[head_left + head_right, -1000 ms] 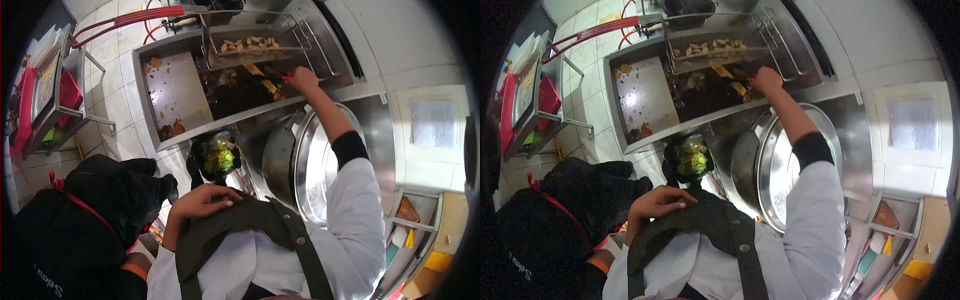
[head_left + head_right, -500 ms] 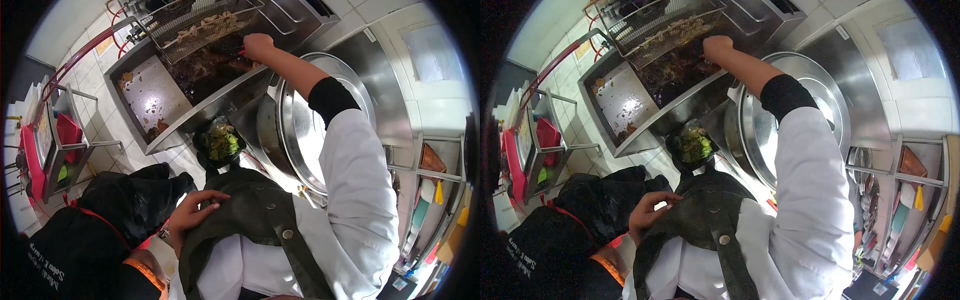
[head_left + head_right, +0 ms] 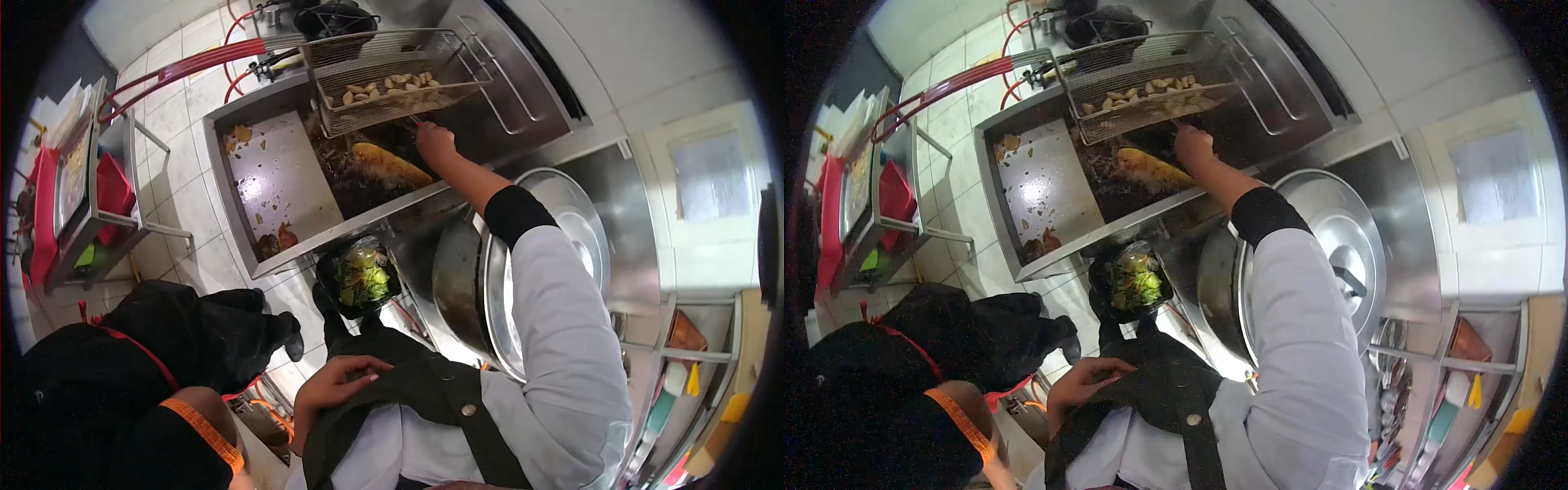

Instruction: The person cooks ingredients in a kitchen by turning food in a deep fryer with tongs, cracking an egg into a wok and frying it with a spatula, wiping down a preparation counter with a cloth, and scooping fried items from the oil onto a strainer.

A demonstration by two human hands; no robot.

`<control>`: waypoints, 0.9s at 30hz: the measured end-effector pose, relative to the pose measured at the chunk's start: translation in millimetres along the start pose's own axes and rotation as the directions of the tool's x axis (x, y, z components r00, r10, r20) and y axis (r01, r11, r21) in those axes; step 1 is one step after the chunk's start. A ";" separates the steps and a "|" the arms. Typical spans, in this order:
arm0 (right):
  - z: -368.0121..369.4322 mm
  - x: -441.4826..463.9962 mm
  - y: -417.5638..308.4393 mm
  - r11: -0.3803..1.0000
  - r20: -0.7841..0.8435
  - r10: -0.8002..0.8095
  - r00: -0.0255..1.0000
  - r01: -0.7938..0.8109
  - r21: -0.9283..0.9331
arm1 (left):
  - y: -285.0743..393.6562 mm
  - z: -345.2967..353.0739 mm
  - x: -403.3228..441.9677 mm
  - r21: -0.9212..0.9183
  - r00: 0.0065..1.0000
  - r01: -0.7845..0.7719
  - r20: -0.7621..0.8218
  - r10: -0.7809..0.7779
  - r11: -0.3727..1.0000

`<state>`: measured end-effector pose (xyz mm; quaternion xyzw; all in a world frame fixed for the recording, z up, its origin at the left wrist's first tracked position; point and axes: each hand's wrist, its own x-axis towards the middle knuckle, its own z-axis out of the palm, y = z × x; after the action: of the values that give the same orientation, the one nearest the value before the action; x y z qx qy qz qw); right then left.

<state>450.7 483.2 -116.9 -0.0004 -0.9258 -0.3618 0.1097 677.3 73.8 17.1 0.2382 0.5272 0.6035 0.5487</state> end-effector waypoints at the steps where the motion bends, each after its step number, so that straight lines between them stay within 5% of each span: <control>1: 6.4 3.9 -6.4 0.999 -0.033 0.034 0.999 -0.033 0.038 | -3.6 -1.2 -0.4 -0.032 1.000 0.000 -0.008 0.000 0.999; 3: 9.6 12.5 -14.8 0.988 -0.095 0.111 0.989 -0.100 0.119 | -7.1 -5.3 1.3 -0.050 1.000 0.004 -0.019 -0.005 0.999; 6: -3.0 10.7 -10.5 0.993 -0.111 -0.062 0.992 0.072 0.089 | -7.4 -8.7 -0.9 -0.028 1.000 -0.007 -0.028 0.006 1.000; 12: -62.7 -5.3 10.7 0.972 0.302 -0.095 0.949 0.023 0.233 | 7.5 -14.5 2.1 0.075 0.995 -0.096 -0.007 0.097 0.993; 21: -138.8 -43.5 46.6 0.918 0.337 -0.253 0.907 0.115 0.378 | 37.3 -12.7 -4.0 0.125 0.988 -0.154 0.009 0.154 0.980; 27: -163.0 -42.3 57.4 0.839 0.493 -0.166 0.854 -0.141 0.526 | 45.1 -11.9 -14.6 0.124 0.990 -0.140 -0.019 0.143 0.982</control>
<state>529.7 419.6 29.4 -0.0605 -0.9840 -0.0710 -0.1517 652.6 63.2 58.0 0.2997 0.5525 0.6108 0.4814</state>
